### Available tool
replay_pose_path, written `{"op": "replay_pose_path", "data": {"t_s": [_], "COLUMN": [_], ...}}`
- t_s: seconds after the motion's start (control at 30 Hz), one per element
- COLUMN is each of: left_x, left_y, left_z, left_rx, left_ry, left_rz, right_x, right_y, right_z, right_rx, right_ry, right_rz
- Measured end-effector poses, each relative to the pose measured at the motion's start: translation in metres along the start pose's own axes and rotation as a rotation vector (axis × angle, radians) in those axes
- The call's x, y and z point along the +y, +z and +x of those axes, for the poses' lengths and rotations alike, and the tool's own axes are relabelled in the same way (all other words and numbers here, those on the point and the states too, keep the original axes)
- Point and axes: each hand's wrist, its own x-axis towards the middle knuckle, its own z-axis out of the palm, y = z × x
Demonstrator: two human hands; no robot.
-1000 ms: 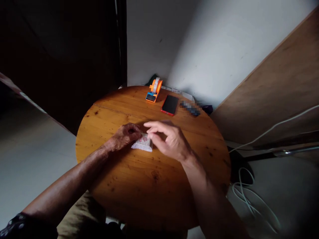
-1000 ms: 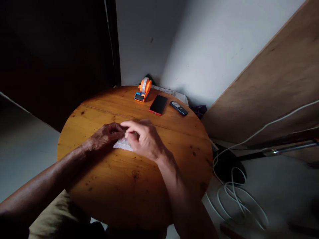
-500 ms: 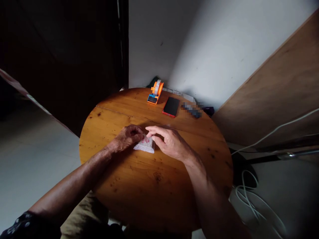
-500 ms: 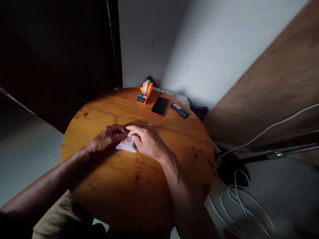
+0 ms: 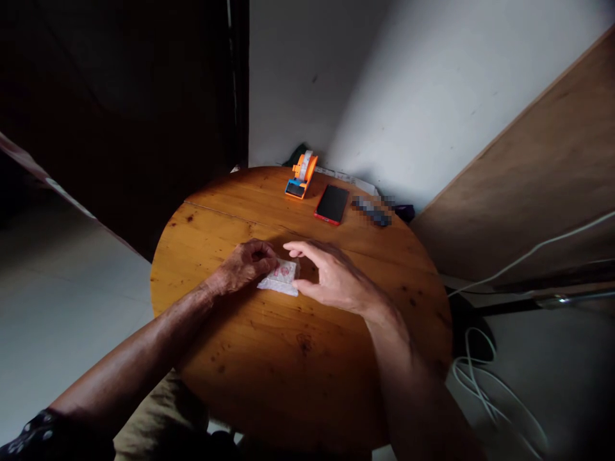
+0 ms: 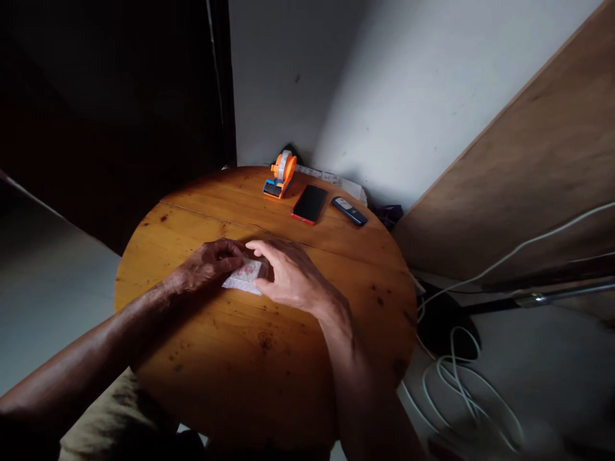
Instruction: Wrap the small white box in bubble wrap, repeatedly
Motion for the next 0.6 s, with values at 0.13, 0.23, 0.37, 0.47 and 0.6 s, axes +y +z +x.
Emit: {"op": "replay_pose_path", "data": {"t_s": [0.13,0.23,0.37,0.47,0.6], "left_x": [0.001,0.001,-0.004,-0.007,-0.007], "left_y": [0.0,0.0,0.0,-0.001,-0.001], "left_z": [-0.001,-0.001,0.001,0.003,0.003], "left_rx": [0.007,-0.005,-0.017,-0.01,-0.032], "left_ry": [-0.016,-0.043,-0.015,0.005,-0.007], "left_rz": [0.006,-0.027,-0.047,-0.032,-0.039], "right_x": [-0.005,-0.01,-0.016,-0.019,-0.015], "right_y": [0.01,0.015,0.023,0.028,0.032], "right_z": [0.002,0.002,0.004,0.005,0.006], "right_rx": [0.023,0.044,0.027,0.036,0.177], "right_ry": [-0.049,-0.089,-0.139,-0.154,-0.127], "right_rz": [-0.108,-0.21,-0.389,-0.47,-0.351]}}
